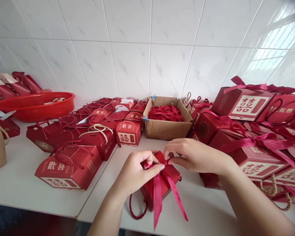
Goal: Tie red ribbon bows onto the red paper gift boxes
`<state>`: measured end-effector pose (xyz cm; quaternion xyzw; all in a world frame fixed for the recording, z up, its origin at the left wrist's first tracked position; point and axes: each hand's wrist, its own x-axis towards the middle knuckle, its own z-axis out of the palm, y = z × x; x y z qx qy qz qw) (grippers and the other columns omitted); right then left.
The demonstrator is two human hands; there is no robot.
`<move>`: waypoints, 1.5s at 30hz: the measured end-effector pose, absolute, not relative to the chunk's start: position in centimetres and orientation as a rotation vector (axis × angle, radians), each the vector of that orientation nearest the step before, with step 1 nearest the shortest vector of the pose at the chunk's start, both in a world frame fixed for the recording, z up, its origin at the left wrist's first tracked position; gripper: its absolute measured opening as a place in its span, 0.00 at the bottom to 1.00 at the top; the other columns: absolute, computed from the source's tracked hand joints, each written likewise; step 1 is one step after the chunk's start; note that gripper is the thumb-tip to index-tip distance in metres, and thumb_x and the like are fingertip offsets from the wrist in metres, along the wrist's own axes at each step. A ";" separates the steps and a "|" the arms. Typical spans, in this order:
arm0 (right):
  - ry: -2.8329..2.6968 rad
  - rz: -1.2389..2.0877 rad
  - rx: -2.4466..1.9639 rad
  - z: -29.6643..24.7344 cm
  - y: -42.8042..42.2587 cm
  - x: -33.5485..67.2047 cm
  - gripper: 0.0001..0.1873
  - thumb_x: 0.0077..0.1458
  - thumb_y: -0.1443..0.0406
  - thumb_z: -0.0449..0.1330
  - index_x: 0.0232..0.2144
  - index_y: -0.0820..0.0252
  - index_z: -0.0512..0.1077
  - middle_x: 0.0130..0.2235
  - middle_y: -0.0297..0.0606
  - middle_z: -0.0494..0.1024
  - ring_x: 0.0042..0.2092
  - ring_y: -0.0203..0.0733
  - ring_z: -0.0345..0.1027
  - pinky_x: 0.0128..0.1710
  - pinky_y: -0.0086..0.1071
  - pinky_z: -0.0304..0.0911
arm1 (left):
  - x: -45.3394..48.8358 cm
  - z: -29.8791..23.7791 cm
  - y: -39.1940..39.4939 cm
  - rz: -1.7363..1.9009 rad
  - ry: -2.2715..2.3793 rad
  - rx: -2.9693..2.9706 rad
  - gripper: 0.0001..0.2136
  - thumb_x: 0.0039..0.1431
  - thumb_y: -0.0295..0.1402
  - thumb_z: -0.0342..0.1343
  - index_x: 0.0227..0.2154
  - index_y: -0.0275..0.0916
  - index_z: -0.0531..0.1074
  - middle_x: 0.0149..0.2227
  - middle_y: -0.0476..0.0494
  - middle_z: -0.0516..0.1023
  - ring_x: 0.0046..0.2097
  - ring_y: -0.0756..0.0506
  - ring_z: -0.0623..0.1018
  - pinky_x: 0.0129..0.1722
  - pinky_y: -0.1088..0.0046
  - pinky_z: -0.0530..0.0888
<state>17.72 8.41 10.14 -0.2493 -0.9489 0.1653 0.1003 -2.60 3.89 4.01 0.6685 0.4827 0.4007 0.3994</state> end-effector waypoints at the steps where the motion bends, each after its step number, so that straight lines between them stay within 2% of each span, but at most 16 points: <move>1: -2.814 0.469 -0.750 10.2 8.4 17.8 0.08 0.57 0.74 0.54 0.35 0.59 0.71 0.36 0.35 0.76 0.37 0.37 0.67 0.34 0.28 0.59 | -2.6 4.0 3.9 1.012 1.212 1.691 0.19 0.53 0.33 0.59 0.19 0.41 0.51 0.25 0.51 0.69 0.33 0.47 0.73 0.31 0.75 0.65; 6: -2.864 0.376 -0.834 10.3 8.3 18.0 0.08 0.58 0.72 0.54 0.35 0.60 0.72 0.34 0.36 0.75 0.36 0.38 0.66 0.34 0.29 0.58 | -2.7 4.1 3.9 1.000 1.201 1.721 0.16 0.51 0.34 0.60 0.17 0.40 0.58 0.24 0.48 0.72 0.37 0.42 0.77 0.34 0.72 0.69; 9: -2.880 0.364 -0.834 10.4 8.3 18.0 0.10 0.59 0.72 0.53 0.34 0.60 0.74 0.34 0.37 0.75 0.37 0.38 0.66 0.34 0.29 0.59 | -2.7 4.2 3.9 0.986 1.214 1.733 0.14 0.49 0.34 0.61 0.18 0.40 0.61 0.25 0.47 0.73 0.35 0.43 0.76 0.33 0.72 0.69; 13: -2.851 0.374 -0.781 10.4 8.2 17.9 0.10 0.58 0.73 0.53 0.33 0.61 0.75 0.34 0.38 0.75 0.37 0.38 0.67 0.34 0.29 0.59 | -2.8 4.3 3.8 0.948 1.204 1.746 0.13 0.54 0.39 0.59 0.20 0.39 0.64 0.24 0.50 0.70 0.28 0.49 0.69 0.31 0.74 0.68; 15: -2.842 0.405 -0.776 10.5 8.1 17.8 0.11 0.58 0.73 0.53 0.33 0.61 0.75 0.33 0.38 0.76 0.36 0.38 0.68 0.34 0.29 0.59 | -2.7 4.2 3.8 0.984 1.207 1.743 0.16 0.56 0.41 0.56 0.18 0.40 0.61 0.21 0.52 0.64 0.27 0.50 0.68 0.34 0.73 0.69; 17: -2.838 0.439 -0.785 10.5 8.2 17.8 0.11 0.58 0.73 0.53 0.34 0.61 0.75 0.34 0.37 0.78 0.36 0.38 0.69 0.35 0.29 0.60 | -2.5 4.0 3.8 1.047 1.240 1.727 0.20 0.57 0.40 0.55 0.17 0.41 0.53 0.20 0.53 0.59 0.28 0.49 0.69 0.38 0.71 0.71; 20: -2.834 0.442 -0.823 10.3 8.3 17.9 0.12 0.58 0.73 0.53 0.35 0.60 0.76 0.35 0.37 0.79 0.37 0.39 0.70 0.35 0.29 0.60 | -2.1 4.0 3.8 1.074 1.283 1.713 0.22 0.54 0.38 0.57 0.19 0.42 0.46 0.20 0.53 0.57 0.29 0.48 0.72 0.38 0.70 0.72; 25: -2.846 0.337 -0.921 10.2 8.5 18.0 0.12 0.58 0.72 0.53 0.35 0.59 0.76 0.33 0.39 0.78 0.36 0.41 0.69 0.34 0.31 0.58 | -1.9 4.5 3.8 1.045 1.250 1.742 0.20 0.52 0.37 0.57 0.17 0.42 0.49 0.19 0.52 0.58 0.34 0.43 0.76 0.41 0.67 0.74; 31: -2.865 0.187 -0.983 10.4 8.3 17.9 0.12 0.58 0.72 0.53 0.30 0.58 0.76 0.29 0.36 0.78 0.36 0.42 0.64 0.42 0.38 0.54 | -1.9 4.2 3.9 0.982 1.205 1.759 0.21 0.51 0.33 0.59 0.18 0.42 0.48 0.20 0.52 0.58 0.35 0.42 0.78 0.45 0.66 0.72; 37: -2.847 0.198 -0.940 10.4 8.5 18.1 0.12 0.57 0.73 0.54 0.29 0.58 0.76 0.29 0.33 0.79 0.35 0.41 0.63 0.46 0.39 0.52 | -1.9 4.3 3.9 0.993 1.197 1.769 0.21 0.50 0.31 0.60 0.18 0.42 0.48 0.20 0.54 0.53 0.35 0.42 0.78 0.47 0.66 0.71; 39: -2.830 0.207 -0.907 10.3 8.6 18.1 0.11 0.56 0.73 0.55 0.29 0.58 0.75 0.29 0.33 0.79 0.34 0.40 0.63 0.47 0.39 0.51 | -2.1 4.3 3.9 1.002 1.193 1.763 0.21 0.50 0.32 0.60 0.18 0.42 0.49 0.20 0.53 0.56 0.37 0.42 0.78 0.49 0.65 0.70; 40: -2.821 0.212 -0.884 10.3 8.7 18.1 0.11 0.56 0.73 0.55 0.29 0.58 0.75 0.29 0.33 0.79 0.34 0.40 0.63 0.48 0.39 0.51 | -2.2 4.3 4.0 1.001 1.190 1.761 0.21 0.51 0.33 0.60 0.18 0.42 0.50 0.20 0.53 0.59 0.37 0.42 0.78 0.48 0.66 0.70; 42: -2.809 0.240 -0.822 10.3 8.7 18.0 0.10 0.56 0.74 0.55 0.30 0.58 0.75 0.31 0.33 0.79 0.35 0.40 0.64 0.50 0.39 0.50 | -2.4 4.2 4.0 0.979 1.199 1.765 0.19 0.53 0.36 0.59 0.18 0.41 0.54 0.21 0.52 0.63 0.33 0.45 0.76 0.40 0.71 0.71; 45: -2.820 0.354 -0.725 10.5 8.5 18.0 0.10 0.56 0.74 0.55 0.33 0.59 0.75 0.33 0.33 0.79 0.36 0.39 0.65 0.48 0.37 0.53 | -2.6 4.2 4.0 0.960 1.250 1.779 0.16 0.57 0.41 0.56 0.18 0.39 0.64 0.20 0.53 0.61 0.24 0.51 0.65 0.25 0.76 0.62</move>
